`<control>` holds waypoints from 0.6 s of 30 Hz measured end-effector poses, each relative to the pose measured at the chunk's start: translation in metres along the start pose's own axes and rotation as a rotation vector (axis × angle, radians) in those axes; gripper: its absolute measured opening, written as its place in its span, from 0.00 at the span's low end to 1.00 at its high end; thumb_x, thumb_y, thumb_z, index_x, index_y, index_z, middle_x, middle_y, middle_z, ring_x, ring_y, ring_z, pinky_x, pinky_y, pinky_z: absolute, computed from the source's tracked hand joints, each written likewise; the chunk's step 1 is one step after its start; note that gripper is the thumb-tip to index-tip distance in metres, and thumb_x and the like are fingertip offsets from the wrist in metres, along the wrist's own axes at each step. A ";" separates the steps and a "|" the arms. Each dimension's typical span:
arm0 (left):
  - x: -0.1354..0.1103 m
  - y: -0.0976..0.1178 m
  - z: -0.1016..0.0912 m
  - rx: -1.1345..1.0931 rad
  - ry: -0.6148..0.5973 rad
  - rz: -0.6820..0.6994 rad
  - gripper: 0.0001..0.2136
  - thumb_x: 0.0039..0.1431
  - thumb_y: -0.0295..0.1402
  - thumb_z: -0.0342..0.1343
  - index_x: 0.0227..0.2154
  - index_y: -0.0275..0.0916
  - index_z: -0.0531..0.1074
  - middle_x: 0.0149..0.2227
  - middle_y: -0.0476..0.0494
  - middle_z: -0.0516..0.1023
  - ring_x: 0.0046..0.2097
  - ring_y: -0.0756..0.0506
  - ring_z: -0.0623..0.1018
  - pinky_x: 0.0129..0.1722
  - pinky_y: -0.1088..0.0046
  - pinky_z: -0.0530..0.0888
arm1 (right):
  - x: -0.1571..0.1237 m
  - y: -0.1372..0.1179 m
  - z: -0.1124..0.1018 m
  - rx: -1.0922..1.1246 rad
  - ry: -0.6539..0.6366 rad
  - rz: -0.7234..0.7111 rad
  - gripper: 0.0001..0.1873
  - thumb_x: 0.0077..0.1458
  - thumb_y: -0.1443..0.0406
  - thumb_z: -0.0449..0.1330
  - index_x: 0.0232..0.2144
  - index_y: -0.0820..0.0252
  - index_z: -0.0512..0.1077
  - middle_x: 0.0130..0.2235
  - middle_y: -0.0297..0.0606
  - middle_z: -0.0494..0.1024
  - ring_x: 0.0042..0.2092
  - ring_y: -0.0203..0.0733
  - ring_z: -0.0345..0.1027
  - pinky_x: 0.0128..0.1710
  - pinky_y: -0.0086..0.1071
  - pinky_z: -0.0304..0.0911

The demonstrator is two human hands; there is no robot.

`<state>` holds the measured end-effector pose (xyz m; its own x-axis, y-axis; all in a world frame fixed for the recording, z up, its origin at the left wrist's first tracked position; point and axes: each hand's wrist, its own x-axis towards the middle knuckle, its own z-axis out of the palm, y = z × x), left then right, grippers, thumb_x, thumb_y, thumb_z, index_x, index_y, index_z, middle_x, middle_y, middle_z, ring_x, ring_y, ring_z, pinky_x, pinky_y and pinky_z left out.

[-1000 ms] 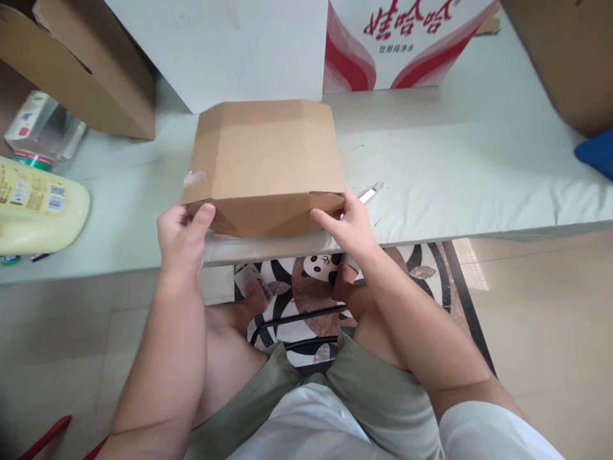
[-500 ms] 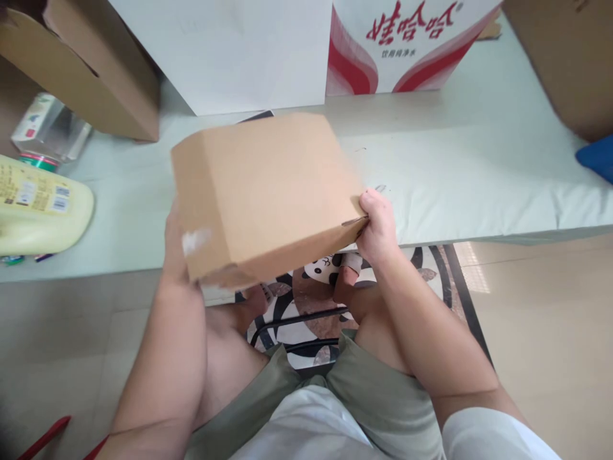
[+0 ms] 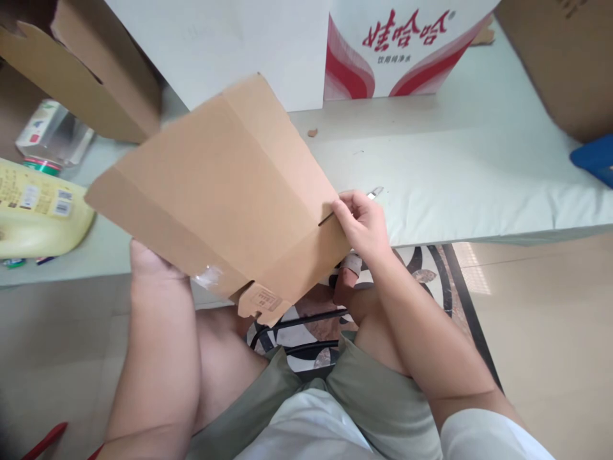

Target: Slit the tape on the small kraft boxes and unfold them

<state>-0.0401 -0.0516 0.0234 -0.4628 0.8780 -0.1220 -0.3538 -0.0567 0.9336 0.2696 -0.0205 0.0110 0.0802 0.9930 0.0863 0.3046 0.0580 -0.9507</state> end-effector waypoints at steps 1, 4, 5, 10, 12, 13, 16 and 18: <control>-0.001 0.002 0.003 -0.040 0.007 0.001 0.15 0.42 0.45 0.72 0.29 0.42 0.78 0.30 0.45 0.82 0.40 0.40 0.81 0.44 0.60 0.83 | 0.000 0.000 0.000 -0.043 0.019 -0.039 0.11 0.55 0.54 0.66 0.34 0.53 0.75 0.30 0.33 0.73 0.34 0.39 0.66 0.35 0.36 0.63; 0.003 0.002 0.004 -0.056 0.016 0.005 0.10 0.47 0.40 0.68 0.29 0.42 0.78 0.34 0.43 0.83 0.49 0.37 0.81 0.48 0.58 0.82 | 0.004 0.005 -0.002 0.016 0.110 -0.051 0.20 0.50 0.56 0.70 0.46 0.49 0.74 0.44 0.36 0.77 0.43 0.42 0.70 0.43 0.39 0.68; 0.005 0.001 0.003 -0.048 0.017 -0.006 0.09 0.49 0.39 0.67 0.29 0.42 0.77 0.35 0.41 0.83 0.52 0.35 0.80 0.50 0.56 0.81 | 0.005 0.008 -0.002 0.092 0.096 0.008 0.23 0.49 0.53 0.70 0.47 0.48 0.73 0.44 0.35 0.76 0.42 0.42 0.70 0.41 0.38 0.69; 0.001 0.008 0.006 -0.066 -0.074 0.080 0.12 0.58 0.44 0.58 0.36 0.41 0.76 0.47 0.39 0.83 0.62 0.36 0.75 0.63 0.56 0.74 | 0.008 0.012 0.004 0.413 -0.178 0.303 0.27 0.42 0.42 0.71 0.30 0.53 0.67 0.25 0.29 0.64 0.24 0.32 0.55 0.18 0.29 0.50; -0.005 0.013 0.010 -0.122 -0.190 0.160 0.18 0.63 0.51 0.52 0.41 0.42 0.76 0.54 0.42 0.81 0.65 0.39 0.73 0.68 0.58 0.69 | 0.007 0.009 0.009 0.463 -0.158 0.300 0.29 0.40 0.42 0.72 0.28 0.53 0.65 0.24 0.28 0.63 0.23 0.31 0.52 0.18 0.28 0.47; -0.007 0.013 0.012 -0.135 -0.227 0.172 0.20 0.64 0.54 0.51 0.42 0.43 0.76 0.56 0.43 0.80 0.66 0.39 0.72 0.69 0.58 0.68 | 0.007 0.008 0.011 0.471 -0.134 0.285 0.28 0.40 0.43 0.73 0.29 0.53 0.65 0.24 0.28 0.63 0.23 0.31 0.52 0.18 0.28 0.48; -0.002 0.006 0.009 -0.091 -0.065 0.116 0.19 0.53 0.53 0.66 0.37 0.43 0.75 0.54 0.42 0.81 0.66 0.37 0.71 0.66 0.58 0.72 | 0.004 0.007 0.017 0.453 -0.078 0.239 0.28 0.42 0.42 0.72 0.30 0.53 0.66 0.23 0.27 0.63 0.22 0.31 0.52 0.18 0.28 0.49; 0.008 -0.004 0.003 -0.097 0.076 0.044 0.19 0.47 0.47 0.71 0.35 0.42 0.73 0.51 0.41 0.82 0.67 0.37 0.70 0.65 0.59 0.73 | -0.001 0.008 0.020 0.456 -0.102 0.247 0.30 0.41 0.40 0.71 0.29 0.53 0.66 0.22 0.26 0.63 0.20 0.30 0.52 0.16 0.28 0.48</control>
<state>-0.0402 -0.0428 0.0202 -0.5385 0.8354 -0.1103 -0.4074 -0.1436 0.9019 0.2532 -0.0186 -0.0027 -0.0021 0.9864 -0.1646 -0.1576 -0.1629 -0.9740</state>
